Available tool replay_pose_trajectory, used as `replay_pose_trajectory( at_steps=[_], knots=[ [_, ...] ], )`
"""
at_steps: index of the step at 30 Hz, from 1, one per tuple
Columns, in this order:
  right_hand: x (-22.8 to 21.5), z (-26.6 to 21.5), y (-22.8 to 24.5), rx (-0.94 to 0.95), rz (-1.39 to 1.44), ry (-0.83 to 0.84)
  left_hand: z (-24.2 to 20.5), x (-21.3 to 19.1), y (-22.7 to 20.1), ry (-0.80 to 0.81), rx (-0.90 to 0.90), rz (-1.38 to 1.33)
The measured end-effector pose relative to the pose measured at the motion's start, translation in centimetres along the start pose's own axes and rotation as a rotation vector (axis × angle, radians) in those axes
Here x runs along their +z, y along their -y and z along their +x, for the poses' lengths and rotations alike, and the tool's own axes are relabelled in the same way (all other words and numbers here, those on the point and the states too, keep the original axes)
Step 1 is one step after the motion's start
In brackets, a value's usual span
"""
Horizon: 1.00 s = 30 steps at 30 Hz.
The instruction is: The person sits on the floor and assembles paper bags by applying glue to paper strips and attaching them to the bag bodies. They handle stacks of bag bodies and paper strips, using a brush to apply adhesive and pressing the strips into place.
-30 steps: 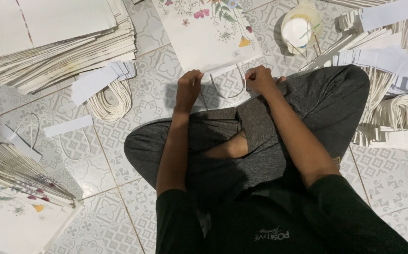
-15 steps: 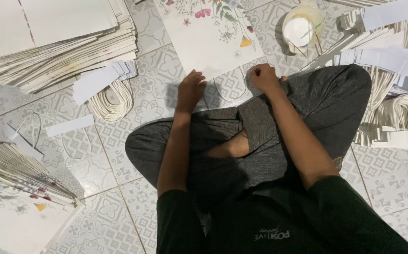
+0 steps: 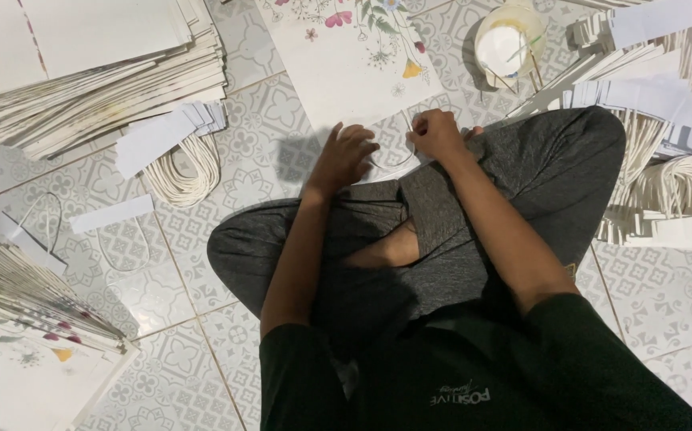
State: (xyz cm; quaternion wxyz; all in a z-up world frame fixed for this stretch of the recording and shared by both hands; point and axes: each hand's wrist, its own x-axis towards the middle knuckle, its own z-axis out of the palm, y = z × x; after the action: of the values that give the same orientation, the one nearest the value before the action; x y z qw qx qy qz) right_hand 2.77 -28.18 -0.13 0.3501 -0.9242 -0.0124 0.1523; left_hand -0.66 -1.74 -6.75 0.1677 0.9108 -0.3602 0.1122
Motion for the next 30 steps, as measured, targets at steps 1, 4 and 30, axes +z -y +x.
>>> replay_pose_trajectory(
  at_steps=[1,4,30],
  knots=[
    [0.0,0.0,0.1,0.002,0.000,0.000,0.1,0.1,-0.4,0.001,0.001,-0.002],
    [-0.2,-0.2,0.3,0.025,-0.007,0.014,0.8,0.7,-1.3,-0.002,0.128,-0.004],
    [-0.3,-0.5,1.1,0.028,-0.042,-0.015,2.6,-1.5,-3.9,0.043,0.173,0.008]
  ],
)
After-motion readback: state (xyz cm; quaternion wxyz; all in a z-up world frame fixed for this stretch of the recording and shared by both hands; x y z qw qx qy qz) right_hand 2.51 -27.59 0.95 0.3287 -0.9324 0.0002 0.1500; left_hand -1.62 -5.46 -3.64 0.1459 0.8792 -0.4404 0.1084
